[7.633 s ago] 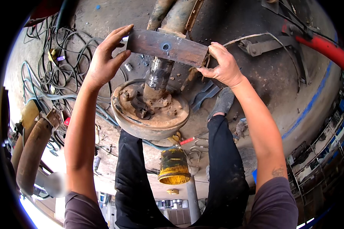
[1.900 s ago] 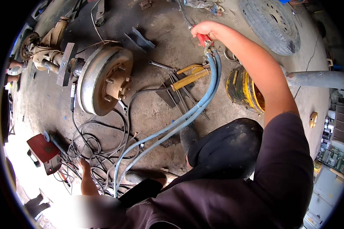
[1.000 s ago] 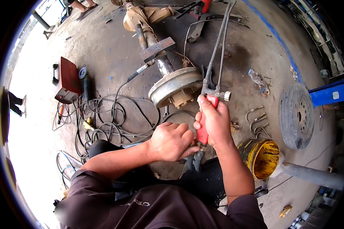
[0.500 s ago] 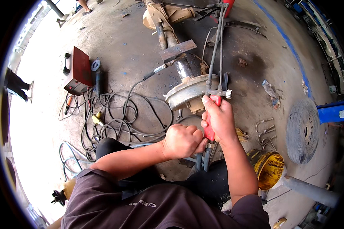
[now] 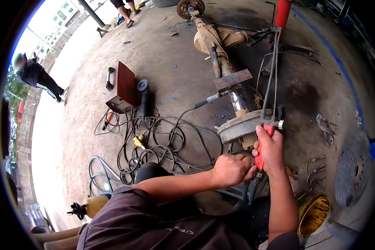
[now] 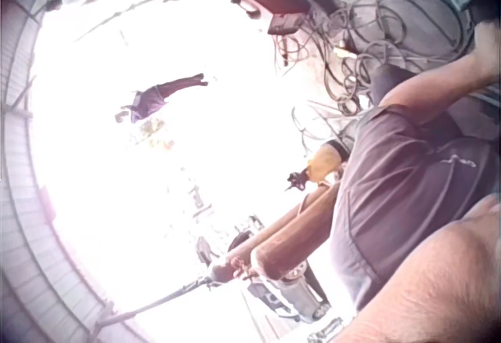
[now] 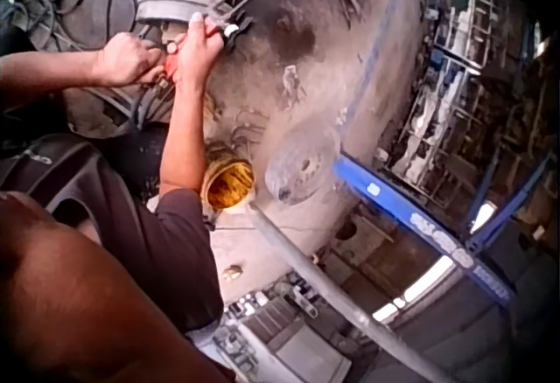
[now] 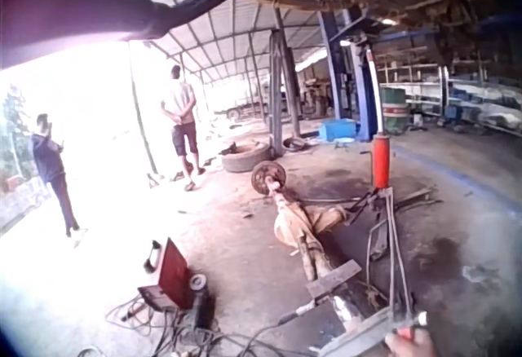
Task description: The person sits on the floor of a workshop and uses a welding torch to join a metal plate to a cylindrical metal component. They prepare the equipment, ignite the torch, and apply the flame to the joint, creating sparks. The person also uses a hammer to tap the metal plate into position.
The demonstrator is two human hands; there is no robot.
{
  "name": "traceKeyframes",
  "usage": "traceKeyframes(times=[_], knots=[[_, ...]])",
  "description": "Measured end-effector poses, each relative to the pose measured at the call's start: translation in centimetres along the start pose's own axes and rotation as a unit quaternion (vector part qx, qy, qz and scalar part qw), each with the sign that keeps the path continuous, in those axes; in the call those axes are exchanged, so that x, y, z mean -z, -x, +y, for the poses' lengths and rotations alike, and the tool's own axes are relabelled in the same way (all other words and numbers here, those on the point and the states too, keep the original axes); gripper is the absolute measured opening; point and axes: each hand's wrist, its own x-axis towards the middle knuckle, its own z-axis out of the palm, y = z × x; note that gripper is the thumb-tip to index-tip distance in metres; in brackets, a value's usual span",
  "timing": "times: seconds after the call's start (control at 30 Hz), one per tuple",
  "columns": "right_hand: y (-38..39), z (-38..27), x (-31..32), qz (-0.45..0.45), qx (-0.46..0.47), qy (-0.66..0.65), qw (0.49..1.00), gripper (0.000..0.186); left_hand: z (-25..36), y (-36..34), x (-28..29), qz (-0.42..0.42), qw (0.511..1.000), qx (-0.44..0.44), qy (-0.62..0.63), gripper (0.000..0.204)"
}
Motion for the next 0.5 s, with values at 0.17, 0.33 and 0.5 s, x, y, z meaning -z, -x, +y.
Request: traceKeyframes(times=[0.17, 0.33, 0.5], knots=[[-0.2, 0.0, 0.7, -0.016, -0.006, -0.001, 1.000, 0.021, -3.5, -1.8, 3.0, -0.172, 0.972, 0.046, 0.153, 0.077], [1.4, 0.6, 0.2, -0.063, -0.047, 0.022, 0.997, 0.018, -17.6, -5.3, 7.9, 0.009, 0.610, 0.384, 0.693, 0.050], [2.8, 2.5, -1.3, -0.122, -0.058, 0.075, 0.988, 0.021, -22.7, -7.1, 9.0, 0.133, 0.577, 0.336, 0.732, 0.038]])
